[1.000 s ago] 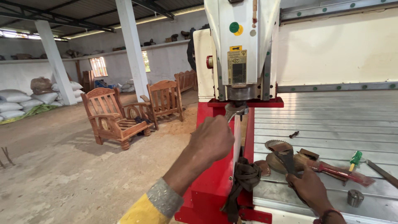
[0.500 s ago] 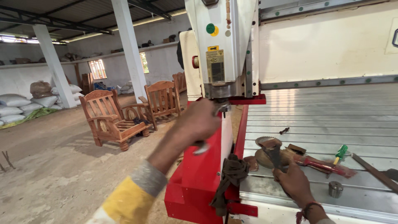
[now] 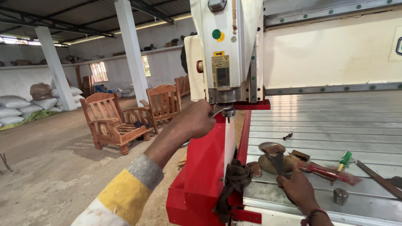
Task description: The person assembles a collet and tool holder, then uses wrenches to tighten the assembly onto the spindle of a CNC machine.
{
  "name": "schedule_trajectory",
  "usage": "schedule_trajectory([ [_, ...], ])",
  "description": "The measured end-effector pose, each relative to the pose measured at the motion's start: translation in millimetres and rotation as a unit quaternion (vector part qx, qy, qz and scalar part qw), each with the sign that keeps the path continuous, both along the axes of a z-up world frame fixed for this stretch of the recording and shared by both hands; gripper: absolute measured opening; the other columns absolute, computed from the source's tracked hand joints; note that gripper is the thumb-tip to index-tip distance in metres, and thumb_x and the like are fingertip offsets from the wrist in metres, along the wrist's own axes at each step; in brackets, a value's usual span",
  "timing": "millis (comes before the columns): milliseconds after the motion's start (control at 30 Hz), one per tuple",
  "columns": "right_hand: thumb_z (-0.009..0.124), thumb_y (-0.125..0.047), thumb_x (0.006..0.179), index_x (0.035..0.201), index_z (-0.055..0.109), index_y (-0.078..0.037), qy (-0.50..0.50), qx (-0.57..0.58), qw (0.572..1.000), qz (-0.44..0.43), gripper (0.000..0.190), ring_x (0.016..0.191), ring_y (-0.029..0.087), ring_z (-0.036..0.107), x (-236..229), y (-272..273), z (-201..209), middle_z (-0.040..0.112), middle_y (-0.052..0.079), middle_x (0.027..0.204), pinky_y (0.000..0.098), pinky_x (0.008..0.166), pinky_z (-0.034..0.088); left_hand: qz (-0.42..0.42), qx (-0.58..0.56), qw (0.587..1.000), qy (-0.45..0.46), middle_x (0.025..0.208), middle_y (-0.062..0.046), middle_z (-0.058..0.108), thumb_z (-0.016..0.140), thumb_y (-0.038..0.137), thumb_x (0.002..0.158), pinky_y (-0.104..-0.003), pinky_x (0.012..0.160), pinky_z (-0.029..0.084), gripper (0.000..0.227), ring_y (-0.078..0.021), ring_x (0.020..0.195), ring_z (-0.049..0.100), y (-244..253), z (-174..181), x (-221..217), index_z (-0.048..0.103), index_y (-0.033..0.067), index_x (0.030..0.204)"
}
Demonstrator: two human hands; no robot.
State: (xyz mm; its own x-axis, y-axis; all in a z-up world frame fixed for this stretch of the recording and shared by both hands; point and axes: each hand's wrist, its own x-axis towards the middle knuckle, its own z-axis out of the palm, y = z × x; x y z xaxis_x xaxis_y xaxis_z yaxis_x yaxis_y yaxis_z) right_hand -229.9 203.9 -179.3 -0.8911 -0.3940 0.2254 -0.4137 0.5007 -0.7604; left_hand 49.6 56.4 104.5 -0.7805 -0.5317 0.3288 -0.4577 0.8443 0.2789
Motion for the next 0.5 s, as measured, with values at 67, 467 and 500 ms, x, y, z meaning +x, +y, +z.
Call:
schedule_trajectory([
  [67, 0.074, -0.036, 0.080, 0.125, 0.065, -0.011, -0.003, -0.004, 1.000, 0.003, 0.052, 0.094, 0.029, 0.080, -2.4, -0.8, -1.4, 0.080, 0.011, 0.092, 0.0437, 0.089, 0.057, -0.008, 0.004, 1.000, 0.006, 0.091, -0.019, 0.075, 0.060, 0.008, 0.090, -0.047, 0.076, 0.061, 0.020, -0.0287, 0.082, 0.076, -2.6, 2.7, -4.7, 0.073, -0.0021, 0.102],
  [467, 0.076, -0.014, 0.085, 0.114, 0.068, 0.005, -0.140, -0.207, 0.958, 0.142, 0.036, 0.051, 0.021, 0.060, -1.4, 5.1, 9.7, 0.067, 0.019, 0.066, 0.0369, 0.048, 0.048, -0.141, -0.121, 0.982, 0.039, 0.110, -0.019, 0.073, 0.062, 0.018, 0.093, -0.048, 0.088, 0.055, 0.040, -0.0372, 0.097, 0.072, -75.8, -1.5, -2.1, 0.067, 0.0219, 0.132],
  [500, 0.075, -0.012, 0.085, 0.114, 0.068, 0.004, -0.156, -0.222, 0.949, 0.162, 0.034, 0.049, 0.020, 0.057, 4.3, 11.1, 22.3, 0.063, 0.015, 0.062, 0.0361, 0.046, 0.047, -0.148, -0.126, 0.980, 0.037, 0.110, -0.019, 0.073, 0.062, 0.019, 0.094, -0.048, 0.088, 0.055, 0.040, -0.0375, 0.097, 0.072, -80.7, -0.8, -4.9, 0.067, 0.0231, 0.133],
])
